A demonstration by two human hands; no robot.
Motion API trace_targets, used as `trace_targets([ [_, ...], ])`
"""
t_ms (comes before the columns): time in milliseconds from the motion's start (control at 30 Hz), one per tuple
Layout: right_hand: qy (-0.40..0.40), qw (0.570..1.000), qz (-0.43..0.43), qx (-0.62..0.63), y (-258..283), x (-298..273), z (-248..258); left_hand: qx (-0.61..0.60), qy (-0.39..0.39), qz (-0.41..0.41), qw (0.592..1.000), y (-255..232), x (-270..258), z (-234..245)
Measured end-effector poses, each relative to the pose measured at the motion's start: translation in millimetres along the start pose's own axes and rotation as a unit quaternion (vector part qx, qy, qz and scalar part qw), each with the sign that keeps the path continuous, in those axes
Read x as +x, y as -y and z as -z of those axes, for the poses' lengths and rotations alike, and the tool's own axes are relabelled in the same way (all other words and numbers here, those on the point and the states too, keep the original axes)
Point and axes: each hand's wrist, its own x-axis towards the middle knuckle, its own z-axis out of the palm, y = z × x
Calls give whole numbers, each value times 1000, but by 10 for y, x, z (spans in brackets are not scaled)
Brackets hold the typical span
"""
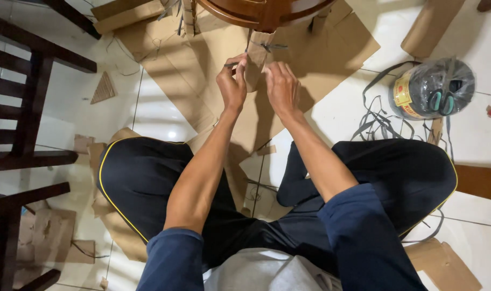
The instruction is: Wrapping a wooden chair leg with cardboard and securing it with wire ties
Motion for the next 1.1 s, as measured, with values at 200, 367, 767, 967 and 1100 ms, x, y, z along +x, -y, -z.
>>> trace_targets([
  [200,-40,984,161,65,-284,-12,-147,42,-4,-19,999,87,-95,45],
  [367,-50,974,138,175,-146,65,-59,47,-1,-12,999,-1,-154,66],
  [767,-61,970,34,234,-126,116,-300,56,-5,-13,998,-183,-256,59],
  [967,-55,965,46,254,-221,124,-418,71,5,-40,997,-201,-250,39],
  [1100,-43,958,79,271,-255,111,-482,73,-10,-73,995,-413,-183,39],
])
